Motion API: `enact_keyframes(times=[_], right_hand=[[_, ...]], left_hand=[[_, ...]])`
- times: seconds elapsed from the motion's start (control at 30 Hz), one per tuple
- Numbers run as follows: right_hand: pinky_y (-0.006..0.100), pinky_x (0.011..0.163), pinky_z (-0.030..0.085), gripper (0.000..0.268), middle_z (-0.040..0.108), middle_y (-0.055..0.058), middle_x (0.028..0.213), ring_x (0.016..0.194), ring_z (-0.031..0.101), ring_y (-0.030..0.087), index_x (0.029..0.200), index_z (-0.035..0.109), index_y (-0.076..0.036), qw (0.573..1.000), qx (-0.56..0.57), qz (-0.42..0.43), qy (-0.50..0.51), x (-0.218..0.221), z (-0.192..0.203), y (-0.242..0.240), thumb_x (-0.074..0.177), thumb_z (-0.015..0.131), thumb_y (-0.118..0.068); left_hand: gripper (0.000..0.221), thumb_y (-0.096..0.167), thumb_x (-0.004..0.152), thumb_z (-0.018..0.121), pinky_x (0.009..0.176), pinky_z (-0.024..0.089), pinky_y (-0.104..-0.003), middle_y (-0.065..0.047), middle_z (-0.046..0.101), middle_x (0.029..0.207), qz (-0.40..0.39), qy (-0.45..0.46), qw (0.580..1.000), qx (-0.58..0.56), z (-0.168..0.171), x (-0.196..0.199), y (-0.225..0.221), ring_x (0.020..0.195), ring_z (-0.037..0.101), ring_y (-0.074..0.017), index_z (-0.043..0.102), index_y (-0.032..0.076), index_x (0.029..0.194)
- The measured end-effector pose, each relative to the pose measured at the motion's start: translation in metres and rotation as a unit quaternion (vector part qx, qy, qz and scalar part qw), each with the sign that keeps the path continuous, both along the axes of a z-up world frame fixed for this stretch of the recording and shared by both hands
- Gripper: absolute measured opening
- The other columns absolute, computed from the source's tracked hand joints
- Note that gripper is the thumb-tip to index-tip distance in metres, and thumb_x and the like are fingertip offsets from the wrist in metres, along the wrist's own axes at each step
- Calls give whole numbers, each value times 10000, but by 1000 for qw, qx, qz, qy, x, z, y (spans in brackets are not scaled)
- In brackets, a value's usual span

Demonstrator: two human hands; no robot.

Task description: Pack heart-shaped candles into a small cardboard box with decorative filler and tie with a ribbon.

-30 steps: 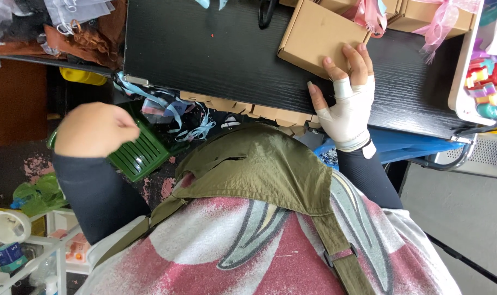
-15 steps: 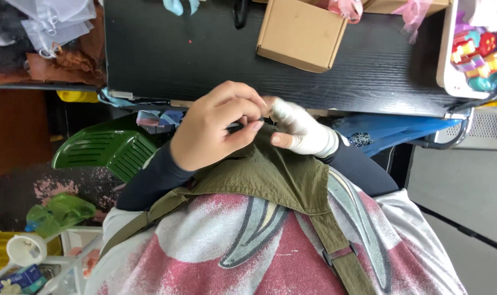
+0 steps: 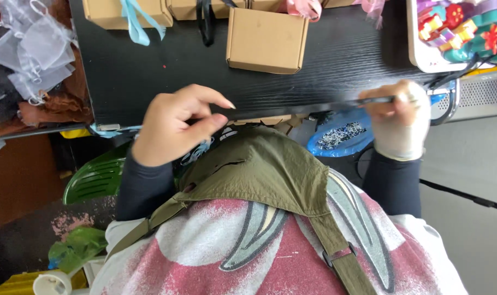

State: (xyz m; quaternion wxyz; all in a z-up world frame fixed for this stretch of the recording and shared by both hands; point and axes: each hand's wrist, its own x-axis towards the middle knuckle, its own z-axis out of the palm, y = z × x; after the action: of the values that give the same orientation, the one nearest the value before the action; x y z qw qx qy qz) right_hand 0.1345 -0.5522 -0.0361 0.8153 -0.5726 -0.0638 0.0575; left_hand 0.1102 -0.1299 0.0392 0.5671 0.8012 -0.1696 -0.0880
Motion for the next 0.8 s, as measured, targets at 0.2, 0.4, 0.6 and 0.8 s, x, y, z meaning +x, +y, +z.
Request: enact_keyframes(times=[0.2,0.4,0.6,0.8], right_hand=[[228,701,411,284,657,102,876,714,515,110,892,618,0,982,-184,-41,-16,-9,8,-56,1073,723,-193],[266,677,467,132,662,44,785,711,612,115,950,720,-6,836,-535,87,-89,14,45,-13,965,783,-121],[315,754,489,223,651,67,853,784,625,218,1048,788,-44,791,-557,-85,-239,25,51,3,854,895,-77],[399,1019,526,257,657,46,938,966,636,269,1017,738,-78,637,-599,-198,-442,32,11,-12,845,918,-14]], left_hand=[[201,65,1059,648,617,449,-185,-17,673,769,16,15,995,-95,-3,-3,22,674,659,-59,633,3,1250],[249,87,1061,676,685,526,-205,-46,723,914,5,-28,996,-81,19,-14,22,828,726,-98,638,27,1300],[383,14,953,796,785,505,-330,-28,722,967,114,-298,910,265,31,-16,27,823,650,-228,704,110,1311],[470,-21,891,872,729,493,-350,-33,539,786,192,-384,818,384,-7,-23,39,772,595,-227,731,100,1322]])
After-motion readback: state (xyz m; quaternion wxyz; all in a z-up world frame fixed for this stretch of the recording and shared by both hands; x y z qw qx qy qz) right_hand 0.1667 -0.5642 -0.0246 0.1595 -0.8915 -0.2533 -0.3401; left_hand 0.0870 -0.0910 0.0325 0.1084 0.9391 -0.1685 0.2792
